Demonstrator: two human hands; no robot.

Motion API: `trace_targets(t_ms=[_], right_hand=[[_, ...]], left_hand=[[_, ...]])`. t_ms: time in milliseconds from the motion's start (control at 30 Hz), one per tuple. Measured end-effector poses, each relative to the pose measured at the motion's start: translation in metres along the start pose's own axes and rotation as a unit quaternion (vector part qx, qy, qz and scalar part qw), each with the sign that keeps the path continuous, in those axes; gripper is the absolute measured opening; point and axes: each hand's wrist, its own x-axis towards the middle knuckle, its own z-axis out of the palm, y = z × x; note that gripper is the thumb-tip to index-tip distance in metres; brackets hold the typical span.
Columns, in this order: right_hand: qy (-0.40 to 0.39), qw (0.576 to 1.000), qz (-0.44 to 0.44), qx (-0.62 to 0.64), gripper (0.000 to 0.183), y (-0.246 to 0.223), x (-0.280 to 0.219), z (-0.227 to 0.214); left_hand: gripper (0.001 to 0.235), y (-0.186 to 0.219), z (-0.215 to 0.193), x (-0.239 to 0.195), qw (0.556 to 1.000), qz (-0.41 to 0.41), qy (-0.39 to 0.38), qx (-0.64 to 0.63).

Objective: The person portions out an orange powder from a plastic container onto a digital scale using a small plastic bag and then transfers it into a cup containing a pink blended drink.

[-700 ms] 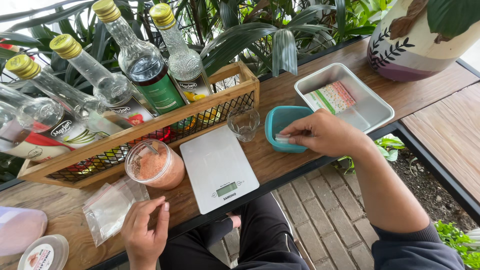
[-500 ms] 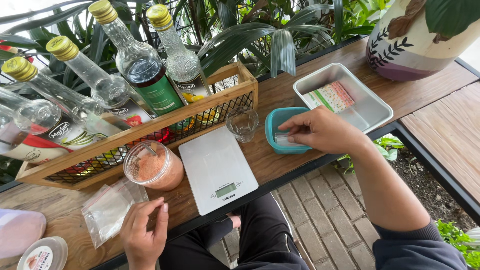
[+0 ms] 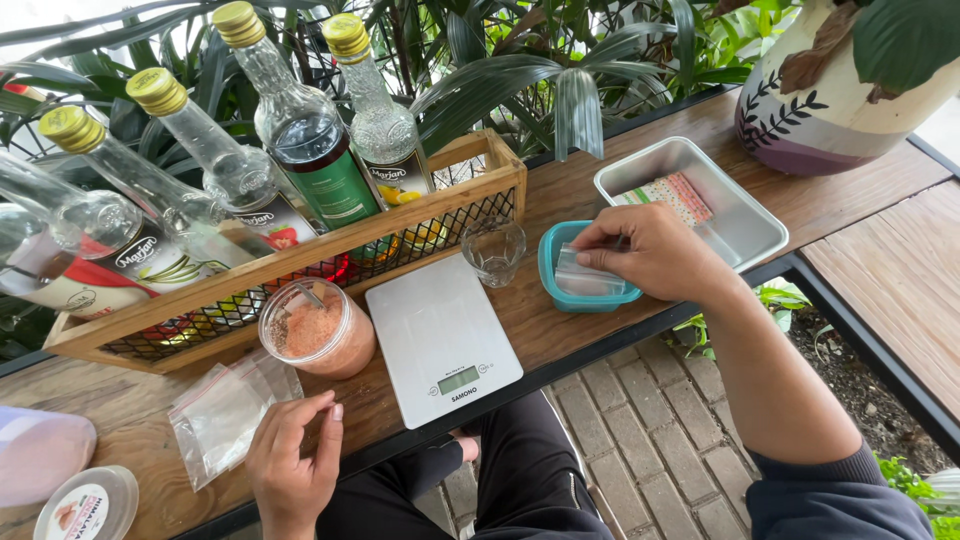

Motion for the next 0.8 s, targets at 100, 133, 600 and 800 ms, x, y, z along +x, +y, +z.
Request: trace_targets(t_ms=[100, 133, 600, 800], right_hand=[[0.002, 1.000, -0.001, -0.025, 0.014, -0.005, 0.001, -0.005], [0.000, 1.000, -0.003, -0.027, 0.014, -0.007, 0.001, -0.006], [0.081, 0.974, -0.203, -0.056, 0.005, -0.083, -0.001, -0.043], [0.073, 0.963, -0.257, -0.046, 0.006, -0.124, 0.004, -0.045]], left_hand=[[0.009, 0.001, -0.001, 0.002, 1.000, 0.006, 0.004, 0.000], [0.009, 0.001, -0.001, 0.001, 1.000, 0.004, 0.006, 0.000], [0.007, 0.005, -0.005, 0.004, 1.000, -0.001, 0.017, -0.002], [0.007, 0.005, -0.008, 0.007, 1.000, 0.011, 0.011, -0.012]])
